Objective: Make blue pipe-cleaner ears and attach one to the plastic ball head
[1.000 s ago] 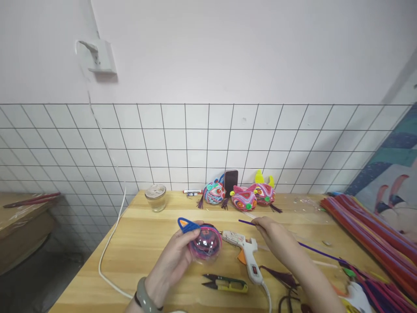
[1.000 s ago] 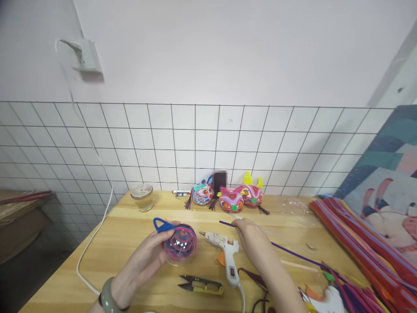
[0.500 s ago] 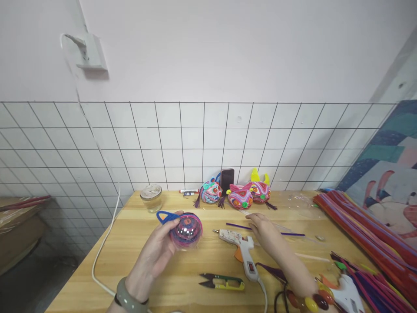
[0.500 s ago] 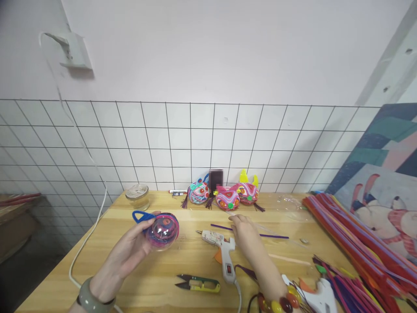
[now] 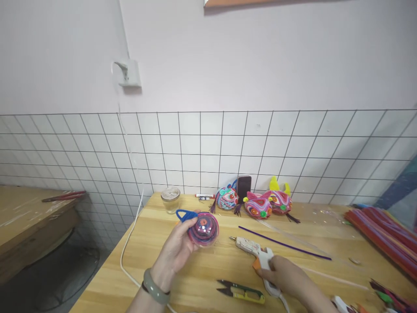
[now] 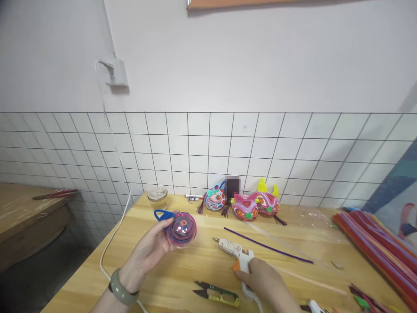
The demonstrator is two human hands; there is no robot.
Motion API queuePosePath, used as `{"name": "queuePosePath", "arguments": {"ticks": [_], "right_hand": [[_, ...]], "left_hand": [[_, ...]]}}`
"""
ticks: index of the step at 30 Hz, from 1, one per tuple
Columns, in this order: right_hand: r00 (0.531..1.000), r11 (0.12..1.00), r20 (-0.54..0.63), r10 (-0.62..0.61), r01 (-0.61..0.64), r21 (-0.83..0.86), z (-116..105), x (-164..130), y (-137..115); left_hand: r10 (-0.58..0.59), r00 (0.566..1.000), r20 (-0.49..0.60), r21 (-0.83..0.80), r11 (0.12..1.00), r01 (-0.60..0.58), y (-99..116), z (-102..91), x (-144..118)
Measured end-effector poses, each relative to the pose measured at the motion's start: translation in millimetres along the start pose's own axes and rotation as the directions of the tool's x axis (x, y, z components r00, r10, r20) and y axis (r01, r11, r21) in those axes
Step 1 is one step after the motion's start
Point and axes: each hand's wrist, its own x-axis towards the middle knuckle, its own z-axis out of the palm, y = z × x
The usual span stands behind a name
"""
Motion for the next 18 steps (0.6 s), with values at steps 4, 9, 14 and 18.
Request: {"name": "queuePosePath", "arguments": {"ticks": [4, 9, 14, 18], "right_hand": [[0.999, 0.997, -0.02, 0.038, -0.036, 0.072, 12.9, 3.4, 0.5], [0.996, 0.979, -0.023, 0.085, -0.079, 0.187, 13.4, 3.4, -0.8], [0.988, 0.826, 0.08, 0.133, -0.155, 0.542, 10.0, -15.7, -15.4], [0.98, 0.431, 0.115, 0.164, -0.176, 0.885, 5.6, -31.7, -29.2]], "left_hand": [[0.001, 0.999, 0.044, -0.021, 1.0, 0.0, 2.0, -3.7, -1.1], [0.006, 0.998, 0.057, -0.035, 0.999, -0.004, 8.0, -1.9, -6.0], [0.084, 0.996, 0.025, -0.032, 0.996, -0.083, 16.3, 0.8, -14.1], [0.155, 0.988, 0.023, -0.073, 0.985, -0.153, 19.5, -0.9, -15.6]]}}
